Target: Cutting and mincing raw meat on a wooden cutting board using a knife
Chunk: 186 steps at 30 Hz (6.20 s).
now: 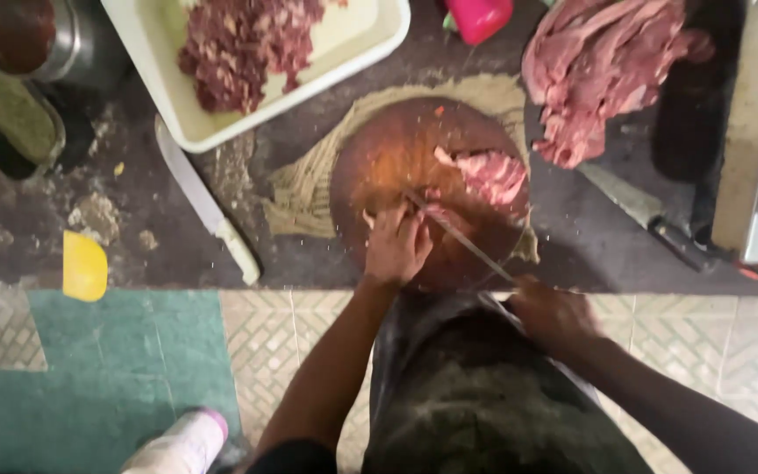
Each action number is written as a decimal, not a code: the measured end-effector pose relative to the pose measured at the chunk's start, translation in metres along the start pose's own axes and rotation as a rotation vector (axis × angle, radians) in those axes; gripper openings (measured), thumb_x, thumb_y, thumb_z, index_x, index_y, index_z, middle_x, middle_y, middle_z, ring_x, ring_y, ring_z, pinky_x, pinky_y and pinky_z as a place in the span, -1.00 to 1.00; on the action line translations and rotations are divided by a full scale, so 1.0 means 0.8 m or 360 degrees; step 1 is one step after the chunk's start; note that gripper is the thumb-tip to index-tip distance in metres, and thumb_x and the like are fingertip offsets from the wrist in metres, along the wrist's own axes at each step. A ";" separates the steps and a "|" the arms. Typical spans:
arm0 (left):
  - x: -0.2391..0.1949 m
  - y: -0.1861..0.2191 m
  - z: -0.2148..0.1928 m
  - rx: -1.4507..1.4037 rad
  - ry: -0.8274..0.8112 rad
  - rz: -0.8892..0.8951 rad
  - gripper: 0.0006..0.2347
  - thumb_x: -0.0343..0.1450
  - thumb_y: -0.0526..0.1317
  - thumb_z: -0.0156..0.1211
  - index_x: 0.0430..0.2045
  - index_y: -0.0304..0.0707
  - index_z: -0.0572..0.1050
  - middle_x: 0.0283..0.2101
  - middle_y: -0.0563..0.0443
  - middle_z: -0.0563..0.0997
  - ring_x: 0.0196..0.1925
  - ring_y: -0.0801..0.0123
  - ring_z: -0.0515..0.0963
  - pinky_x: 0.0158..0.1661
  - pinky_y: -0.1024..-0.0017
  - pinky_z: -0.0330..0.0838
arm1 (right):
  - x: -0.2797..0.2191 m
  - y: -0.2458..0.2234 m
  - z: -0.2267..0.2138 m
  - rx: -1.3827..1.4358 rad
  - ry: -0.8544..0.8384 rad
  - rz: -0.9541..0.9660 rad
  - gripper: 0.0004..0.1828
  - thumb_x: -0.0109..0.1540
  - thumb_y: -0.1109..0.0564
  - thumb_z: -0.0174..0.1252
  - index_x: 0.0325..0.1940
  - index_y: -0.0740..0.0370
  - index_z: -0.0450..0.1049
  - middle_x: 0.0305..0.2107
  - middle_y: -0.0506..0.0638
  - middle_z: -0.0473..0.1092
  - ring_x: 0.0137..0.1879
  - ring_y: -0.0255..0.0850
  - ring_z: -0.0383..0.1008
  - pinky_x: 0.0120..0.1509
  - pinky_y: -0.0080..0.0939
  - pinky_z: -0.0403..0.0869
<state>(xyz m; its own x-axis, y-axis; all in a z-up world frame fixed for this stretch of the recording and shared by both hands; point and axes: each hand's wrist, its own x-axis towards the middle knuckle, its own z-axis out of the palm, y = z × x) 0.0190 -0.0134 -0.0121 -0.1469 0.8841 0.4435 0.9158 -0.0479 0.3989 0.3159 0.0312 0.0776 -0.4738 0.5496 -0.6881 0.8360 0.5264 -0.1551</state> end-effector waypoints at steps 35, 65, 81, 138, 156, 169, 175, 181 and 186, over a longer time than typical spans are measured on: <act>-0.031 -0.026 0.012 -0.0001 0.0200 0.0035 -0.80 0.36 -0.23 0.22 -0.20 -0.29 0.52 -0.11 -0.23 0.52 -0.12 -0.12 0.59 -0.01 -0.05 0.46 | 0.070 -0.030 0.040 -0.0287 0.0489 -0.0160 -0.67 0.31 -0.34 -0.21 -0.04 -0.21 0.27 -0.54 -0.17 0.48 -0.34 -0.14 0.63 -0.13 -0.02 0.56; -0.013 -0.002 -0.029 0.0091 0.0250 -0.0050 -0.91 0.35 -0.29 0.21 -0.34 -0.26 0.53 -0.15 -0.14 0.55 -0.16 0.00 0.61 -0.10 0.08 0.54 | 0.018 -0.017 0.027 0.0028 0.0034 -0.0167 -0.54 0.27 -0.18 -0.14 0.19 -0.05 0.34 -0.25 0.04 0.55 -0.10 0.08 0.61 -0.05 0.21 0.49; -0.025 -0.021 -0.031 0.0131 0.0230 0.0098 -0.80 0.52 -0.18 -0.02 -0.39 -0.34 0.48 -0.26 -0.23 0.49 -0.20 -0.12 0.58 -0.12 0.04 0.49 | 0.120 -0.118 0.026 -0.0407 0.1747 -0.0861 -0.75 0.19 0.11 -0.04 -0.11 0.13 0.46 -0.60 -0.13 0.25 -0.68 -0.20 0.33 -0.68 -0.10 0.31; -0.027 -0.010 -0.081 0.0201 0.0322 -0.0403 -0.82 0.45 -0.20 0.03 -0.18 -0.30 0.47 0.16 -0.23 0.48 0.15 -0.10 0.50 0.20 0.12 0.36 | -0.033 0.017 -0.037 -0.0013 -0.0750 0.0321 -0.39 0.21 -0.49 -0.20 0.23 -0.28 0.25 -0.16 -0.07 0.65 0.11 -0.06 0.66 0.23 0.02 0.52; 0.052 0.060 0.019 -0.0455 0.0536 -0.0574 -0.72 0.56 -0.17 0.03 0.07 -0.31 0.52 0.26 -0.36 0.45 0.25 -0.20 0.52 0.19 0.05 0.50 | 0.071 -0.108 0.061 0.1111 -0.0383 0.0355 -0.55 0.21 -0.31 0.13 0.13 -0.24 0.32 -0.55 -0.06 0.60 -0.11 0.01 0.66 0.10 0.10 0.51; 0.338 -0.097 -0.149 -0.0989 0.1279 -0.0185 -0.87 0.59 -0.34 0.03 -0.03 -0.13 0.48 -0.10 0.13 0.56 -0.10 0.45 0.53 0.02 0.58 0.53 | 0.016 -0.133 -0.162 0.1060 0.0397 -0.0664 -0.62 0.29 -0.09 0.10 0.14 0.04 0.36 -0.21 0.05 0.49 -0.14 0.16 0.53 -0.11 0.13 0.44; 0.352 -0.213 -0.110 0.0469 0.0080 0.0387 -0.85 0.48 -0.34 0.40 -0.16 -0.37 0.56 0.13 -0.20 0.63 0.29 -0.02 0.50 0.34 -0.16 0.14 | -0.028 -0.064 -0.093 0.1133 0.0045 -0.0035 -0.37 0.22 -0.23 0.00 0.38 -0.16 0.25 0.34 -0.07 0.32 0.35 0.00 0.39 0.25 0.03 0.39; 0.278 -0.038 -0.020 -0.0589 -0.0053 -0.0326 -0.84 0.40 -0.35 0.30 -0.22 -0.12 0.49 -0.29 0.14 0.73 -0.14 0.35 0.74 -0.03 0.42 0.58 | -0.074 -0.010 -0.012 0.1489 0.0091 0.0821 -0.60 0.15 -0.28 0.26 -0.13 -0.01 0.53 -0.71 0.09 0.54 -0.39 0.06 0.67 -0.15 0.07 0.54; 0.205 0.062 0.105 0.0171 -0.1131 0.0103 -0.82 0.30 -0.07 0.20 -0.33 -0.06 0.52 -0.31 -0.07 0.67 -0.19 0.03 0.69 0.06 -0.11 0.35 | -0.090 0.011 -0.068 0.1542 0.0260 0.0852 -0.70 0.16 -0.16 0.23 -0.04 -0.20 0.54 -0.84 -0.06 0.51 -0.47 -0.10 0.68 -0.17 -0.04 0.57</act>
<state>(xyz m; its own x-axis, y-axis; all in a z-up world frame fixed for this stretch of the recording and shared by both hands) 0.0717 0.1681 0.0129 0.1538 0.9715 -0.1802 0.9516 -0.0965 0.2919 0.3427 0.0315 0.1643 0.0408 0.6699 -0.7413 0.7720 -0.4921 -0.4023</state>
